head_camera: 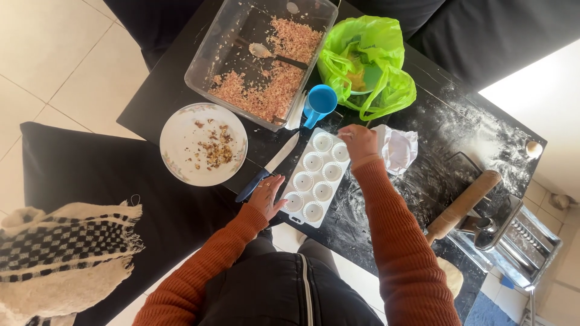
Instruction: Using a manual pasta machine to thin out a piece of dough on a floured table.
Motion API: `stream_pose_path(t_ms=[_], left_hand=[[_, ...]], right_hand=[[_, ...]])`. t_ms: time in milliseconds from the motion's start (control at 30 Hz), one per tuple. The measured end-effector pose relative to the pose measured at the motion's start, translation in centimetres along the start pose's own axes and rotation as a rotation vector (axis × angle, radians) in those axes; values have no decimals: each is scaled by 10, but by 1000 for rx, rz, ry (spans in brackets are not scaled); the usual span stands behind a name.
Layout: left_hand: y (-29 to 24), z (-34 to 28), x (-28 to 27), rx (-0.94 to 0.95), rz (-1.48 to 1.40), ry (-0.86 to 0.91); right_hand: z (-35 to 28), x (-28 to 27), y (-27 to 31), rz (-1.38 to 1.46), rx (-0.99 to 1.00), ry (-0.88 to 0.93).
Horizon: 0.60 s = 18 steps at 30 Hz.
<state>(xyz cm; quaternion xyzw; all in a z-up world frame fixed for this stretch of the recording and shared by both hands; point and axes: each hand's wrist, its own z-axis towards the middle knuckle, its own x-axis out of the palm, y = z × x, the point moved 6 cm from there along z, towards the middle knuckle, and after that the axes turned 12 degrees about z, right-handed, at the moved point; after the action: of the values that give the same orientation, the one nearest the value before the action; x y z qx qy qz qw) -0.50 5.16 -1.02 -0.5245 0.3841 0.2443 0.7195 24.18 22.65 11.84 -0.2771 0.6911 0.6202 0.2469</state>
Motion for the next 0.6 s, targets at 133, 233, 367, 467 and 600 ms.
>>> stream_pose_path(t_ms=[133,233,367,467,600], left_hand=[[-1,2,0,20,4,-3],[-1,2,4,13,-18,11],[-4,4,6,16,-29,38],[-8,10,3,16,-24,56],[-9,12,3,8,-15,50]], right_hand=[[4,-8,-56,-12,-10,-6],[-4,-18,-69,-104,-50,36],[-10,-24,-68,-98,47,34],[-11,-25,-55,-74,65,19],[-13,-26,-38,-128,151,72]])
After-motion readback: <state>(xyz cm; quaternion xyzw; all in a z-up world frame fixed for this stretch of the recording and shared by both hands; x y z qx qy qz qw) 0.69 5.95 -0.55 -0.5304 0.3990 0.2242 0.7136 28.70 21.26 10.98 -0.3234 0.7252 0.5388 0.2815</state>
